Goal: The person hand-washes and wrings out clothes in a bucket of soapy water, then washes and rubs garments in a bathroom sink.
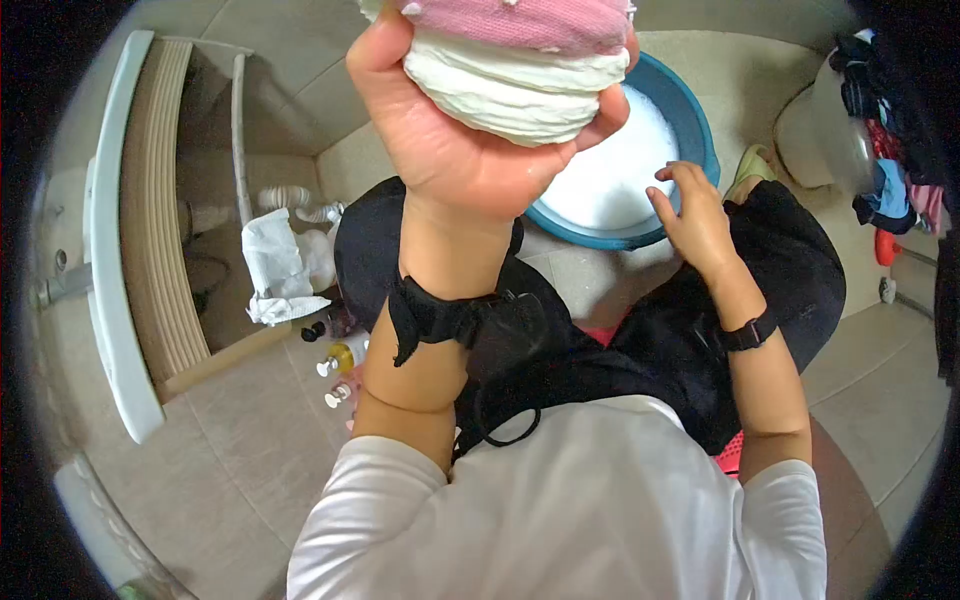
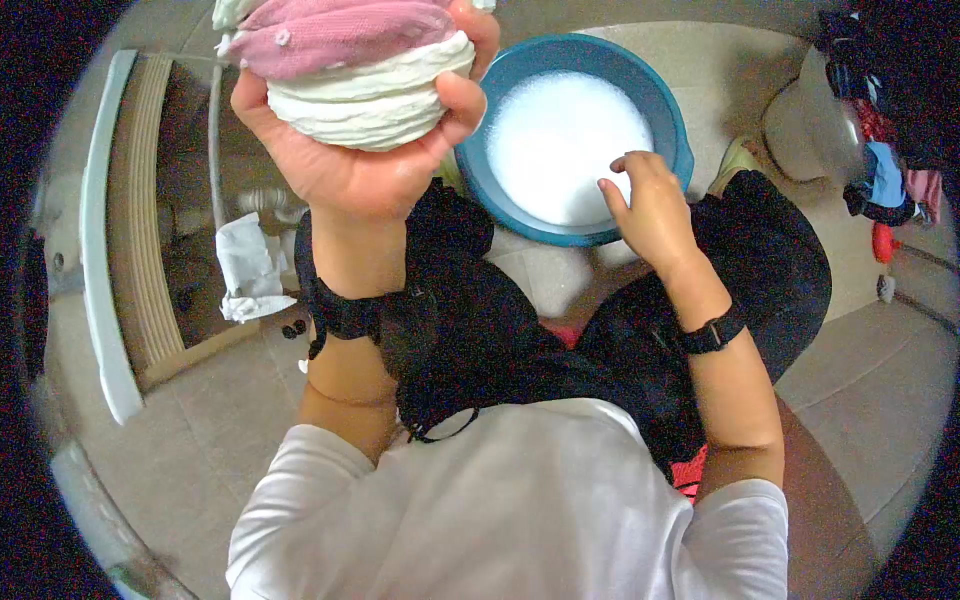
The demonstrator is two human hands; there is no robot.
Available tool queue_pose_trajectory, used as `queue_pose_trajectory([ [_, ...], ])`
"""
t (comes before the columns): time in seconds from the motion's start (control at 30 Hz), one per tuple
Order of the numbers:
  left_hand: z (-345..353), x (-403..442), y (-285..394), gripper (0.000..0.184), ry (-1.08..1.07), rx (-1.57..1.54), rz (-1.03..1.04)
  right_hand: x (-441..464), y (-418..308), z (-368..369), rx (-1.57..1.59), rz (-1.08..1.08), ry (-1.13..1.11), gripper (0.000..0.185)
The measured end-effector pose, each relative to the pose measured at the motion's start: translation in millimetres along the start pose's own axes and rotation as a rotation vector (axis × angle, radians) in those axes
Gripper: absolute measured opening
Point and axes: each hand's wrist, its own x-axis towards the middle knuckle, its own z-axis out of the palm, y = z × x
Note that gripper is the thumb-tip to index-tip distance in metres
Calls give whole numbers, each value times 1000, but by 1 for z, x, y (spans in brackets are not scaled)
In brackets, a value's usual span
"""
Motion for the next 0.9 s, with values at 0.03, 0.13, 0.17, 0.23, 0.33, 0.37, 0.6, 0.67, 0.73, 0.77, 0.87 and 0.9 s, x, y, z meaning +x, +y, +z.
queue_pose_trajectory([
  [0.03,-1,1,-1,73,22,17,4,1,-1,1,2,1,1,23],
  [0.13,2,4,-5,73,57,60,14,2,-4,2,39,40,-15,24],
  [0.17,5,4,-7,73,63,71,17,3,-5,2,53,58,-35,25],
  [0.23,24,7,-17,73,169,-124,43,3,-3,2,63,78,-56,25],
  [0.33,2,3,-16,59,356,-98,-1,3,8,7,155,132,-75,32],
  [0.37,-15,-1,-15,45,438,144,-63,4,14,12,412,262,-102,38],
  [0.6,-74,-19,-46,42,933,307,-593,44,12,-34,1510,530,-289,75],
  [0.67,-87,-24,-54,41,921,289,-727,54,6,-27,1474,395,-310,77],
  [0.73,-91,-28,-62,37,877,336,-758,67,5,-14,1341,326,-347,73],
  [0.77,-104,-36,-63,40,766,292,-738,72,3,-16,1279,352,-410,50],
  [0.87,-127,-36,-67,46,729,481,-628,81,2,8,1124,176,-169,35],
  [0.9,-138,-34,-71,47,766,598,-575,85,-6,2,993,283,-178,31],
])
